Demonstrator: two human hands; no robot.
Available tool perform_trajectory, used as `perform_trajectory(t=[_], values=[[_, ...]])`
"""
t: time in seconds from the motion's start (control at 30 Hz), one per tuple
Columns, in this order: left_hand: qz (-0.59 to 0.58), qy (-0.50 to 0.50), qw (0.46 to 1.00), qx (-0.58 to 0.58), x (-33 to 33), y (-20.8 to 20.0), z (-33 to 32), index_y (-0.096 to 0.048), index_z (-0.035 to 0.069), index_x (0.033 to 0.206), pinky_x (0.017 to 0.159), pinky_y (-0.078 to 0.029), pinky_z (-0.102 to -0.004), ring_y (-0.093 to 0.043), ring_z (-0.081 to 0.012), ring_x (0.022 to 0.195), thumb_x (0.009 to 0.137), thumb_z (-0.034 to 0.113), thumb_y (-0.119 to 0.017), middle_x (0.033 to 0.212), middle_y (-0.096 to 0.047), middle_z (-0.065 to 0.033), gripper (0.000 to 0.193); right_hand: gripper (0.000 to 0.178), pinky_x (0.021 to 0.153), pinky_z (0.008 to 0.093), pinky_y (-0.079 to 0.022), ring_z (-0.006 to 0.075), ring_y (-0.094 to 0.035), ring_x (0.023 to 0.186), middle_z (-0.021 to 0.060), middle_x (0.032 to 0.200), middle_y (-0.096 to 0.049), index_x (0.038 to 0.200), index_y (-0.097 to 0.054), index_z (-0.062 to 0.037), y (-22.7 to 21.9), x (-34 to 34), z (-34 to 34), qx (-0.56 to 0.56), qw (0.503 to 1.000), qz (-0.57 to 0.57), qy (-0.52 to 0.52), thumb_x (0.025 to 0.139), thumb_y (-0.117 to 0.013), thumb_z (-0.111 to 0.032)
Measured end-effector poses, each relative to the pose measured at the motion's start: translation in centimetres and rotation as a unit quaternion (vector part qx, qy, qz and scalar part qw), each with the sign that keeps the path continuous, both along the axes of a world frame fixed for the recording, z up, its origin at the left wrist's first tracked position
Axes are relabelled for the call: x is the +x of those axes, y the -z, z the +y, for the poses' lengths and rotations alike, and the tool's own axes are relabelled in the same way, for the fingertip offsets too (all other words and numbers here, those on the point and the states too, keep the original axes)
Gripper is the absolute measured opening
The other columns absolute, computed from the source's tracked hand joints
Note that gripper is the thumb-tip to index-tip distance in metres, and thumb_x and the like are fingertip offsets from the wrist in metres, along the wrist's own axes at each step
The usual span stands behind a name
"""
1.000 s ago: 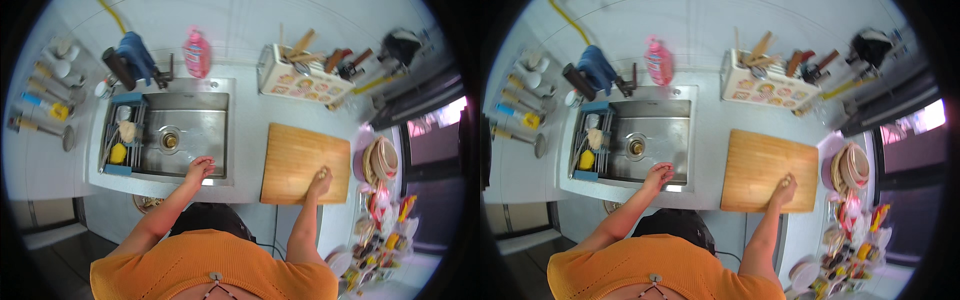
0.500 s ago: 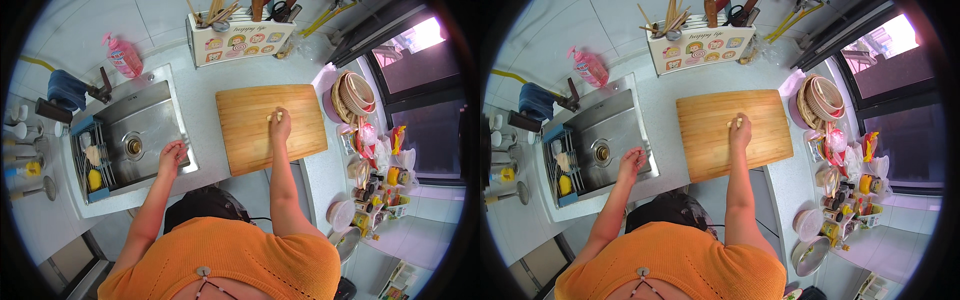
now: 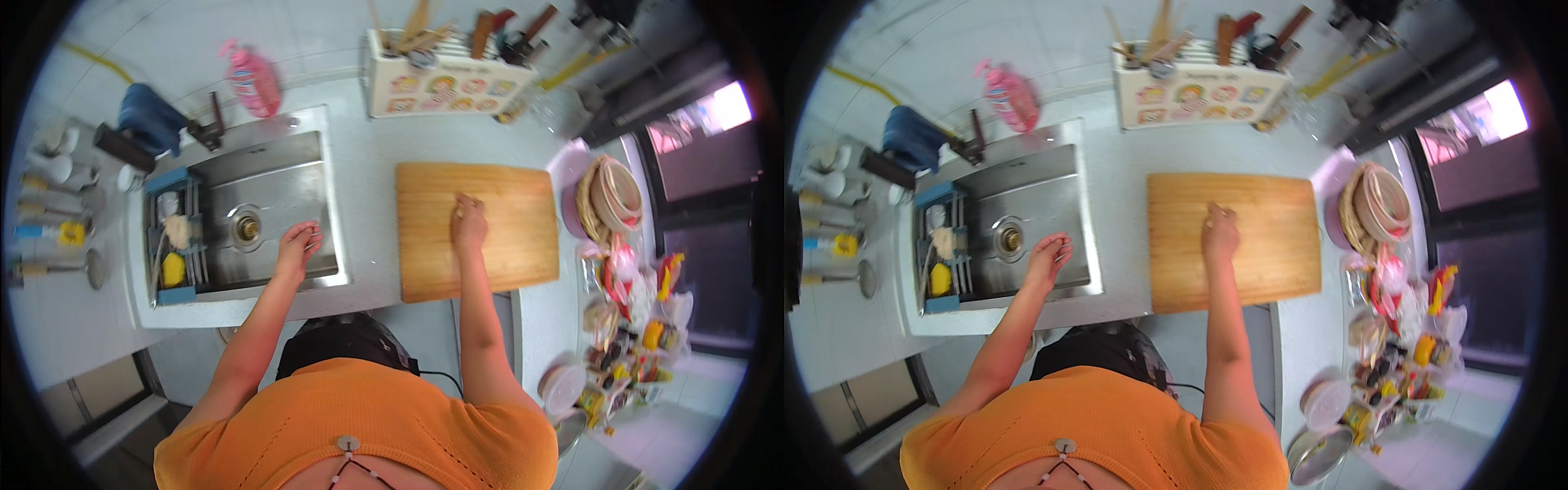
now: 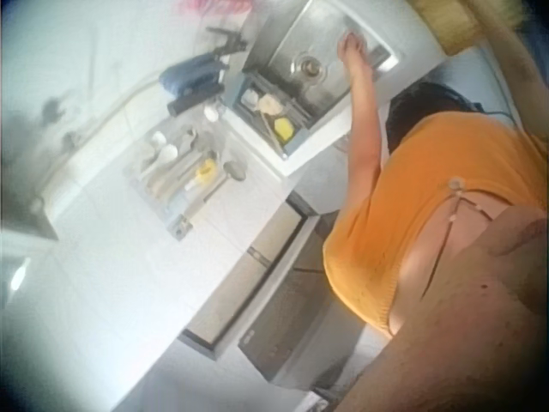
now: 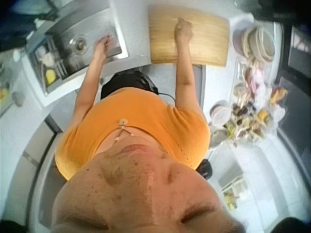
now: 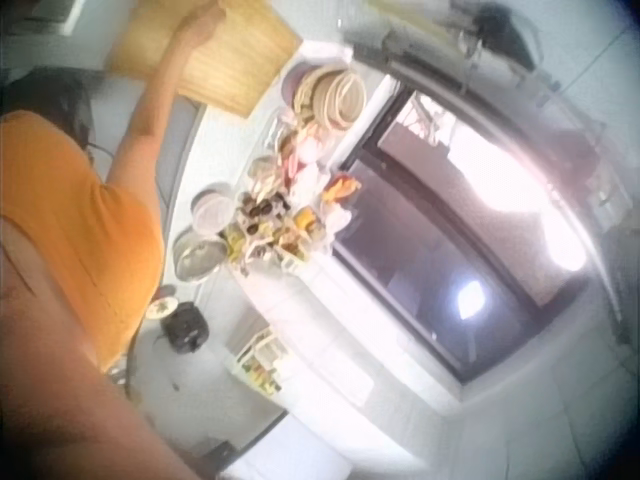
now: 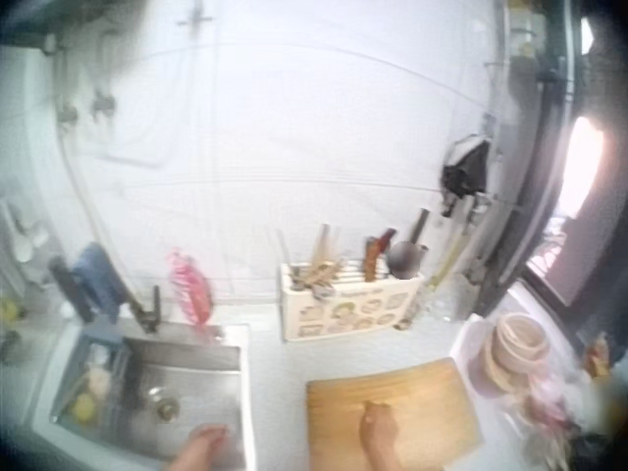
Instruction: The person handles garlic cloves from a red colander, washes them in a sink under running water, and then chops them with a cleaver on a wooden cutting board.
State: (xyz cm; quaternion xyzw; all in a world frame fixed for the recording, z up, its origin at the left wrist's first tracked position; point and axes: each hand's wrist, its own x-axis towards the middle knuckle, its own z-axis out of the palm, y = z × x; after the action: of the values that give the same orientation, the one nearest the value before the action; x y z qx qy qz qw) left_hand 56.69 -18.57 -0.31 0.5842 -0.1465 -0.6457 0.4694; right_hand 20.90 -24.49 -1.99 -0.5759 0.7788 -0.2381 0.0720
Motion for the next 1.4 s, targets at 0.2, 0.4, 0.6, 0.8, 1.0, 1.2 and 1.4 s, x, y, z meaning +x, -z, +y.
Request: perform_trajectory(t=[0.2,0.4,0.6,0.8,1.0,1.2,1.4], values=[[-0.113,-0.066,0.982,-0.133,10.0,0.9,-6.4,-0.062,0.006,0.105,0.07,-0.051,-0.0247,-0.06,-0.0106,0.083,0.094,0.013,-0.051,0.095,-0.063,-0.0017,0.017,0.02,0.054,0.0255,-0.048,0.0151,-0.059,0.073,0.0063,0.091,-0.061,0.103,-0.058,-0.0131,0.3,3.0,0.2,0.079,0.79,-0.605,0.065,0.086,-0.052,-0.004],[-0.215,-0.085,0.941,-0.246,18.1,-2.7,-15.7,-0.047,0.004,0.129,0.067,-0.052,-0.0242,-0.062,-0.0133,0.086,0.094,0.014,-0.05,0.12,-0.054,-0.0071,0.036,0.021,0.04,0.0166,-0.039,0.0128,-0.054,0.062,0.0047,0.09,-0.059,0.107,-0.053,-0.0155,-2.5,13.7,3.3,0.14,0.566,-0.809,0.077,0.089,-0.051,-0.006],[-0.18,-0.032,0.954,-0.238,21.8,-3.0,-23.6,-0.023,0.003,0.144,0.062,-0.052,-0.0245,-0.064,-0.0151,0.082,0.094,0.013,-0.047,0.122,-0.053,-0.0137,0.056,0.019,0.038,0.016,-0.039,0.0152,-0.056,0.064,0.0057,0.092,-0.06,0.108,-0.053,-0.0181,-2.5,23.0,5.4,0.179,0.474,-0.858,0.087,0.09,-0.057,-0.013],[-0.156,0.087,0.953,-0.243,22.2,-2.8,-23.6,-0.017,0.01,0.148,0.066,-0.052,-0.0254,-0.065,-0.0147,0.08,0.095,0.011,-0.046,0.108,-0.057,-0.0106,0.06,0.021,0.04,0.0174,-0.041,0.0185,-0.056,0.073,0.0083,0.094,-0.058,0.103,-0.057,-0.0168,-2.2,28.2,5.2,0.171,0.323,-0.928,0.067,0.095,-0.049,-0.034],[0.044,0.123,0.919,-0.371,26.9,1.6,-26.2,-0.007,0.005,0.148,0.083,-0.051,-0.0306,-0.062,-0.0232,0.101,0.096,0.019,-0.046,0.127,-0.047,-0.0168,0.066,0.024,0.043,0.0196,-0.044,0.0211,-0.057,0.081,0.0085,0.097,-0.057,0.098,-0.06,-0.016,-1.1,33.9,2.7,0.204,0.257,-0.943,0.053,0.095,-0.048,-0.036],[0.125,0.125,0.907,-0.382,24.8,0.1,-26.5,-0.02,0.005,0.142,0.086,-0.049,-0.0321,-0.06,-0.0226,0.104,0.096,0.023,-0.048,0.124,-0.05,-0.0142,0.057,0.02,0.046,0.0208,-0.045,0.0198,-0.058,0.086,0.0061,0.097,-0.06,0.096,-0.061,-0.0164,-1.9,35.4,2.9,0.191,0.232,-0.951,0.074,0.094,-0.051,-0.033],[0.169,0.119,0.924,-0.321,23.3,-0.4,-24.3,-0.032,0.005,0.136,0.089,-0.048,-0.0337,-0.059,-0.0221,0.106,0.095,0.027,-0.05,0.121,-0.054,-0.0116,0.049,0.02,0.058,0.0269,-0.052,0.0199,-0.056,0.092,0.0053,0.099,-0.06,0.092,-0.065,-0.0158,-2.2,36.9,1.7,0.17,0.196,-0.961,0.094,0.092,-0.052,-0.031]])
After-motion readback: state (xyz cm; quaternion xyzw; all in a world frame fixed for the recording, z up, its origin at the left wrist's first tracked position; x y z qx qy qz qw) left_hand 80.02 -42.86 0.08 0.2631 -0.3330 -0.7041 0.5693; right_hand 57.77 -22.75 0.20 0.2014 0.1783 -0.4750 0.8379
